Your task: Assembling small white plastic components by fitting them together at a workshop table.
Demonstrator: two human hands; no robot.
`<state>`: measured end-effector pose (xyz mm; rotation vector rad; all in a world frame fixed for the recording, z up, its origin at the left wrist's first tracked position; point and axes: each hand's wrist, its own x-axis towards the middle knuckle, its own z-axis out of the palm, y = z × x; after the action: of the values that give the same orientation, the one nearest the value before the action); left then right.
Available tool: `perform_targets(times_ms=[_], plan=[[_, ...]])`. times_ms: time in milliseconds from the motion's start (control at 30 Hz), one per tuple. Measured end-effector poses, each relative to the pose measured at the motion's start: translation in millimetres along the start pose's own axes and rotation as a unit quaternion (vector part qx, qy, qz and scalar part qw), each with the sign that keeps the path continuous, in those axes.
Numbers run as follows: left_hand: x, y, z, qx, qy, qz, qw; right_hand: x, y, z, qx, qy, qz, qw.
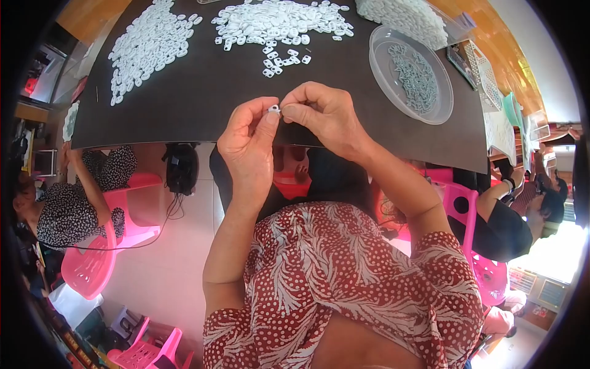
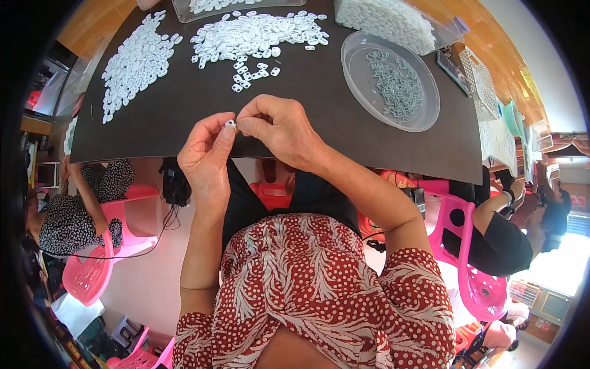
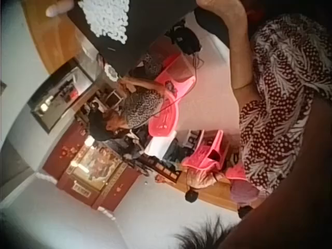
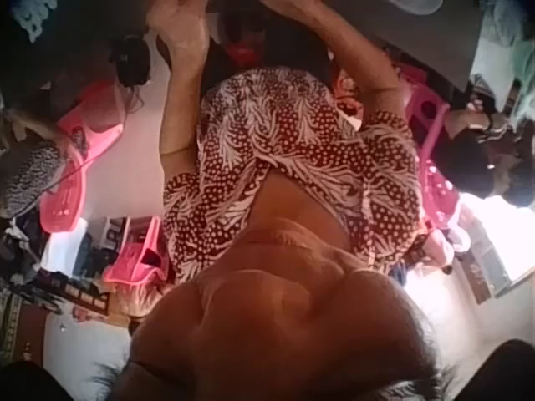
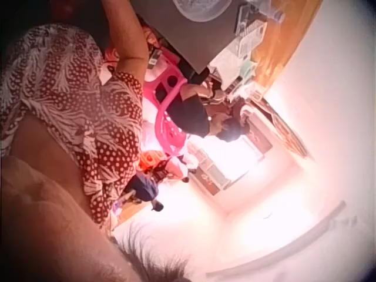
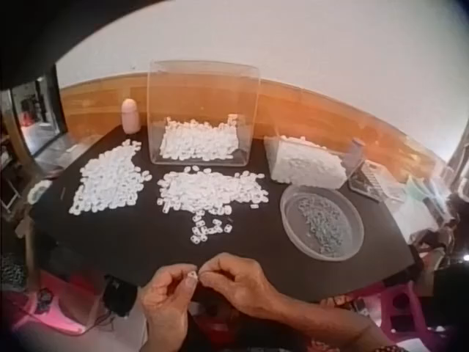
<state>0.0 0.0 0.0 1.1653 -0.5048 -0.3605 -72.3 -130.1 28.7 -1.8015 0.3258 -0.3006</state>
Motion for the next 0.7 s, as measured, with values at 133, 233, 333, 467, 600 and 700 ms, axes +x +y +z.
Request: perform_targets(times_ms=[133,233,333,467,600,700], plan=[[-1.2,0.2,-0.2,-0.006,0.008,-0.001,1.000,0.1,0.6,0.5,0.014,-0.001,-0.003,1.000],[-1.0,-0.9,-1.1,0.000,0.012,0.001,1.000,0.6,2.6,1.5,0.021,0.000,-0.005,1.000],[-1.9,1.6,0.0,-0.001,0.015,-0.005,1.000,0.1,2.1,1.8,0.025,0.002,0.000,1.000],[-2.4,3.8,0.0,-0.006,0.022,-0.010,1.000,-0.7,3.5,2.7,0.038,0.003,0.001,0.999],[-2.4,2.2,-1.9,-0.004,0.025,-0.008,1.000,-0.9,3.9,3.2,0.039,0.002,0.002,0.999],[-3.3,2.4,-1.9,0.019,0.027,-0.001,0.999,-1.2,2.6,4.9,0.040,-0.001,-0.001,0.999]])
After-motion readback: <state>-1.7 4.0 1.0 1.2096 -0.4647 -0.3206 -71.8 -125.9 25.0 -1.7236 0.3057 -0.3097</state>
